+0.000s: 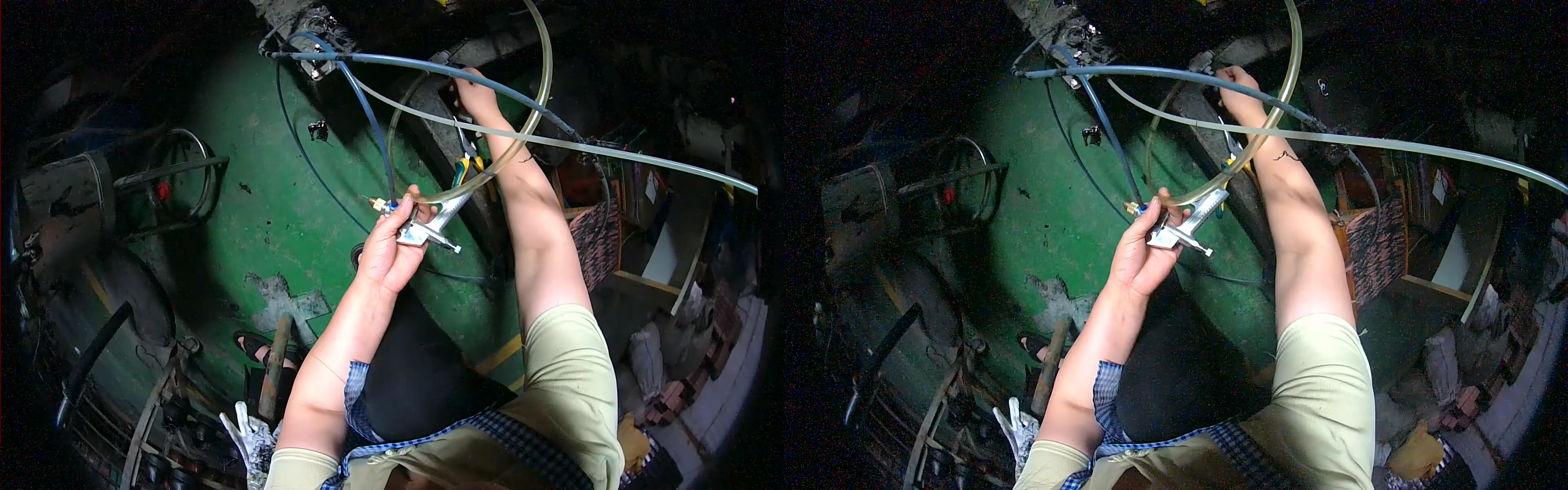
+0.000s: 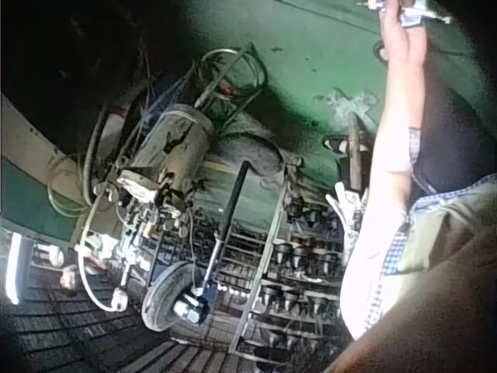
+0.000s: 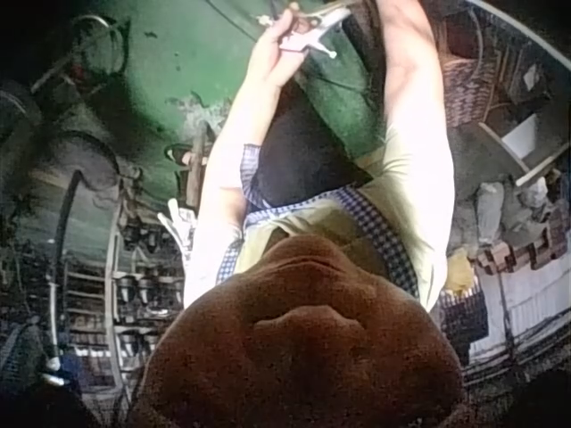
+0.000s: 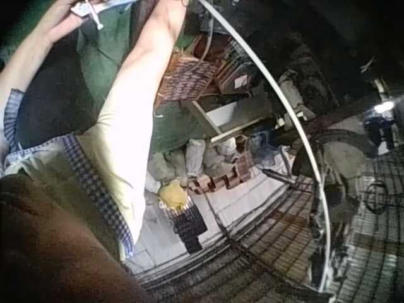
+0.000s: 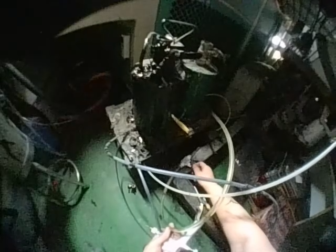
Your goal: Applying adhesive or primer to the edges of shoe soles using a specialized spray gun.
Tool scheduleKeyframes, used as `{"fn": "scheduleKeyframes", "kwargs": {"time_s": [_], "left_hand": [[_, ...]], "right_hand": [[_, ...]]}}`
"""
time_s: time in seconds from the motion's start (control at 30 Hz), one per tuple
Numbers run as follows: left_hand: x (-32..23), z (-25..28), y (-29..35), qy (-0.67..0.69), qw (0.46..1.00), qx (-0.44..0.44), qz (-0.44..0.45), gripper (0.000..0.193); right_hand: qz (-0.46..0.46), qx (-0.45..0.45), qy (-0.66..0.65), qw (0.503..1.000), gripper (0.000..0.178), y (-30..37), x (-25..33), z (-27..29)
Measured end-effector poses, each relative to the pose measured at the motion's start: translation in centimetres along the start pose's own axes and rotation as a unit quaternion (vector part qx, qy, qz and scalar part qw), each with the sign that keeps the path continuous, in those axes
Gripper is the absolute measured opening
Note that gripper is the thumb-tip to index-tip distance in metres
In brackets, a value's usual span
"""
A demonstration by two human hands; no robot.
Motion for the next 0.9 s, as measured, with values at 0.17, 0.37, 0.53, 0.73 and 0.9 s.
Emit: {"fn": "scheduleKeyframes", "kwargs": {"time_s": [0.17,0.37,0.53,0.73,0.9], "left_hand": [[-0.2,0.1,0.2,0.002,1.0,0.007,0.001,0.023],[0.2,-0.3,0.3,-0.002,1.0,0.011,0.016,0.017],[0.1,0.2,-0.1,0.001,1.0,0.017,0.017,0.01],[0.0,0.5,-0.3,0.0,1.0,0.019,0.023,0.009],[-0.1,0.3,-0.3,0.003,1.0,0.009,0.021,0.01]], "right_hand": [[-0.206,0.131,-0.206,0.948,0.04,-0.2,1.1,-0.4],[-0.339,0.105,-0.363,0.862,0.032,-1.6,-0.2,-2.0],[-0.402,0.129,-0.458,0.782,0.026,-2.0,-1.2,-2.3],[-0.277,0.105,-0.374,0.879,0.018,-1.1,-0.7,-1.8],[-0.161,0.018,-0.236,0.958,0.018,-0.2,0.7,-2.4]]}}
Point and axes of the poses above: each hand's wrist, its own y-axis away from the middle knuckle, its own z-axis out of the back of the hand, x = y × z, the point moved 1 cm from there along -y, towards the middle knuckle, and after that the axes turned 9 degrees about -x, right-handed, at the moved point
